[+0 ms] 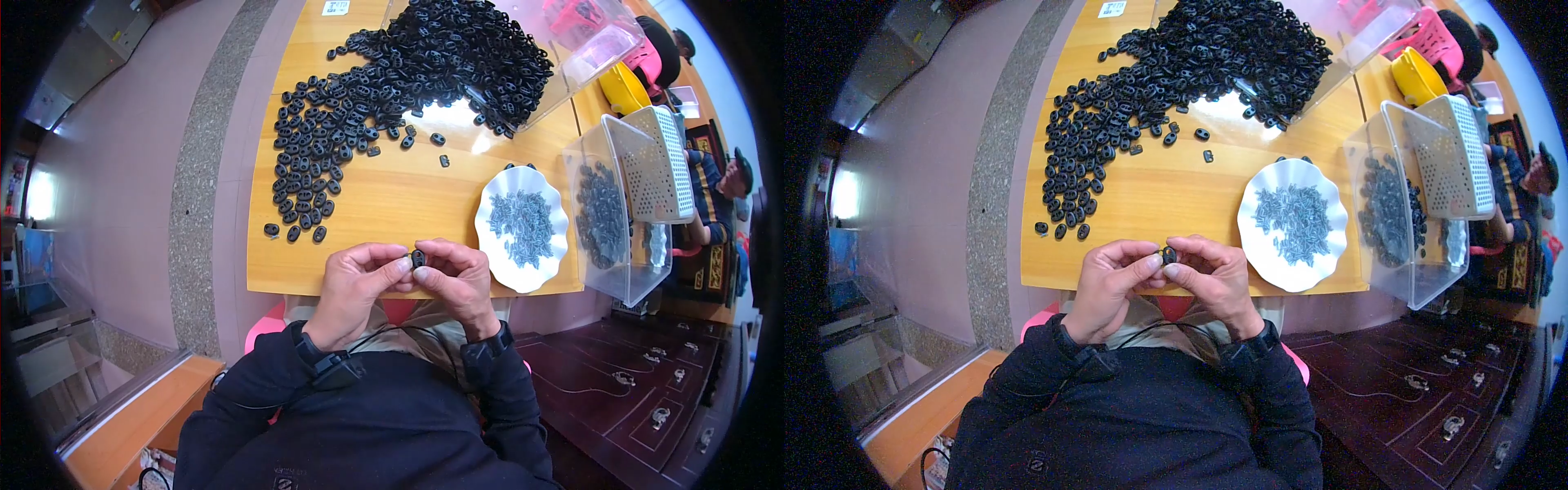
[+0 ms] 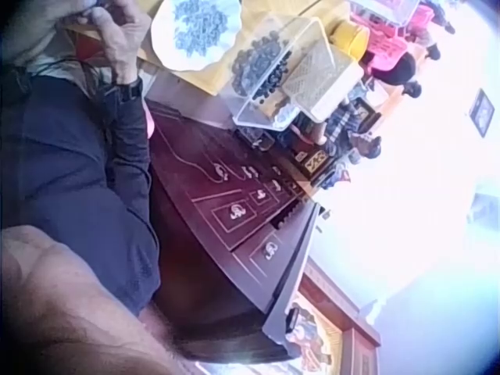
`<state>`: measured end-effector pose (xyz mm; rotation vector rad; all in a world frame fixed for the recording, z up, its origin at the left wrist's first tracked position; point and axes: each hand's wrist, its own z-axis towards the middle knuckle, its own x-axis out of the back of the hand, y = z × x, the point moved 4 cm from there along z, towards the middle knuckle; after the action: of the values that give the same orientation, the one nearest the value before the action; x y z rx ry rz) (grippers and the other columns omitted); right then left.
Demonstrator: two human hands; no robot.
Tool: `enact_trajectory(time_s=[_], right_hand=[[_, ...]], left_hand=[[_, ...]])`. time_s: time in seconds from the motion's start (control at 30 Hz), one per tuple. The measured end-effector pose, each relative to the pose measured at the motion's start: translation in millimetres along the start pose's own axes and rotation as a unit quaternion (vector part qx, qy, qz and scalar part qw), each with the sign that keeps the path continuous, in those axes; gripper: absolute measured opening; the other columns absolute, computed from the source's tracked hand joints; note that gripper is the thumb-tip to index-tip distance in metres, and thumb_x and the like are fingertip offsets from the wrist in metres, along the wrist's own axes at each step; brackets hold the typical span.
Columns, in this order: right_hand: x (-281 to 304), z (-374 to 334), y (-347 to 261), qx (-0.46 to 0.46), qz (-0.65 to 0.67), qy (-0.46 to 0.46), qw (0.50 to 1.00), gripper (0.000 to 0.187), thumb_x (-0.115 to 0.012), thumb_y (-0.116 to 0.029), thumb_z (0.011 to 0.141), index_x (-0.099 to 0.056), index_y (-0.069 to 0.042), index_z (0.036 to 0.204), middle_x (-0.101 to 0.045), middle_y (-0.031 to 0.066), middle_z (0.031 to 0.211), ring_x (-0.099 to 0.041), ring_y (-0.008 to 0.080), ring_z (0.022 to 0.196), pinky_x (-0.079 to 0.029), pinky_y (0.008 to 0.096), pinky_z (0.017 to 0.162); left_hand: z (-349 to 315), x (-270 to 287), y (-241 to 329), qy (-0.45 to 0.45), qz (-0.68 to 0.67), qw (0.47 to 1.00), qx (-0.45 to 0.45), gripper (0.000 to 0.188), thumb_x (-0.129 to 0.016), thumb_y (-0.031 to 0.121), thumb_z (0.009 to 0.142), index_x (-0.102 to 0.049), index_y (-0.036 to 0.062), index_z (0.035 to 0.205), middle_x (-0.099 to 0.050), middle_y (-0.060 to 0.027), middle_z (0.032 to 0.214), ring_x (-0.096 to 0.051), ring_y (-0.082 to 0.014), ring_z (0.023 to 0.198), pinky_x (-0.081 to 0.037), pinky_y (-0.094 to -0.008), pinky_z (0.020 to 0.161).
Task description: The person assembles components by hand by picking up a black plastic toggle and a metal spring, inserting the spring into the toggle, and placing the finished unit into a clear container.
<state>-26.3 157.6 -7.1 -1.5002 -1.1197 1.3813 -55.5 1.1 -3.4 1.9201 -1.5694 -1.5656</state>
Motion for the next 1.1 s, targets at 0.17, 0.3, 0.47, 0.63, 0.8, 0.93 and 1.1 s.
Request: enact_trajectory(time_s=[0.17, 0.3, 0.47, 0.63, 0.8, 0.93, 1.1], right_hand=[[0.7, 0.0, -3.6, 0.014, 0.014, -0.021, 1.000, 0.032, -0.067, 0.008, 0.081, -0.064, 0.003, 0.113, -0.065, 0.0092, 0.100, -0.062, 0.0139, 0.091, -0.051, 0.0261, 0.082], [0.1, -0.3, -4.4, 0.011, 0.029, -0.024, 0.999, 0.032, -0.069, 0.008, 0.079, -0.065, 0.003, 0.110, -0.064, 0.0094, 0.099, -0.062, 0.0149, 0.089, -0.051, 0.0263, 0.081], [-1.0, -1.3, -7.6, 0.014, 0.052, -0.043, 0.998, 0.032, -0.067, 0.009, 0.080, -0.064, 0.004, 0.111, -0.065, 0.0120, 0.099, -0.064, 0.0171, 0.087, -0.052, 0.0280, 0.080], [-1.7, -2.4, -7.0, 0.009, 0.086, -0.065, 0.994, 0.030, -0.066, 0.010, 0.081, -0.064, 0.005, 0.110, -0.065, 0.0141, 0.097, -0.065, 0.0185, 0.083, -0.054, 0.0295, 0.077], [-0.9, -4.0, -3.9, 0.004, 0.094, -0.081, 0.992, 0.028, -0.065, 0.010, 0.081, -0.064, 0.005, 0.109, -0.066, 0.0127, 0.096, -0.065, 0.0170, 0.085, -0.054, 0.0287, 0.077], [-2.3, -5.7, -8.5, 0.007, 0.069, -0.069, 0.995, 0.027, -0.064, 0.009, 0.082, -0.064, 0.005, 0.109, -0.066, 0.0112, 0.097, -0.065, 0.0168, 0.086, -0.054, 0.0286, 0.078], [-8.7, -8.0, -7.6, -0.067, 0.102, -0.016, 0.992, 0.029, -0.062, 0.003, 0.087, -0.058, 0.005, 0.117, -0.065, 0.0074, 0.098, -0.064, 0.0134, 0.087, -0.053, 0.0253, 0.078]], left_hand=[[-0.8, -0.1, -1.4, -0.015, -0.031, 0.998, 0.050, 0.016, -0.065, 0.003, 0.087, -0.064, -0.0011, 0.102, -0.068, -0.0111, 0.089, -0.066, -0.0155, 0.076, -0.058, -0.0292, 0.072], [-1.2, 0.0, -2.2, -0.021, -0.041, 0.997, 0.059, 0.014, -0.065, 0.003, 0.087, -0.064, -0.0002, 0.101, -0.068, -0.0105, 0.088, -0.066, -0.0157, 0.076, -0.058, -0.0294, 0.072], [-0.9, -0.4, -3.0, -0.050, -0.052, 0.996, 0.056, 0.012, -0.065, 0.002, 0.087, -0.063, 0.0004, 0.099, -0.067, -0.0104, 0.088, -0.066, -0.0164, 0.076, -0.058, -0.0287, 0.071], [-0.7, -3.2, -1.5, -0.078, -0.054, 0.992, 0.084, 0.016, -0.067, 0.004, 0.086, -0.063, -0.0017, 0.101, -0.067, -0.0091, 0.089, -0.066, -0.0132, 0.077, -0.056, -0.0240, 0.069], [1.6, -3.1, -2.8, -0.097, -0.028, 0.991, 0.083, 0.014, -0.067, 0.004, 0.087, -0.062, -0.0008, 0.099, -0.067, -0.0088, 0.090, -0.066, -0.0136, 0.076, -0.057, -0.0250, 0.068], [3.1, -5.5, -0.9, -0.099, 0.013, 0.992, 0.076, 0.011, -0.065, 0.005, 0.088, -0.062, 0.0011, 0.097, -0.066, -0.0074, 0.089, -0.065, -0.0131, 0.076, -0.056, -0.0254, 0.067], [4.3, -9.1, 0.8, -0.102, 0.003, 0.993, 0.067, 0.013, -0.063, 0.009, 0.090, -0.061, 0.0028, 0.101, -0.065, -0.0040, 0.087, -0.062, -0.0110, 0.075, -0.055, -0.0246, 0.066]])
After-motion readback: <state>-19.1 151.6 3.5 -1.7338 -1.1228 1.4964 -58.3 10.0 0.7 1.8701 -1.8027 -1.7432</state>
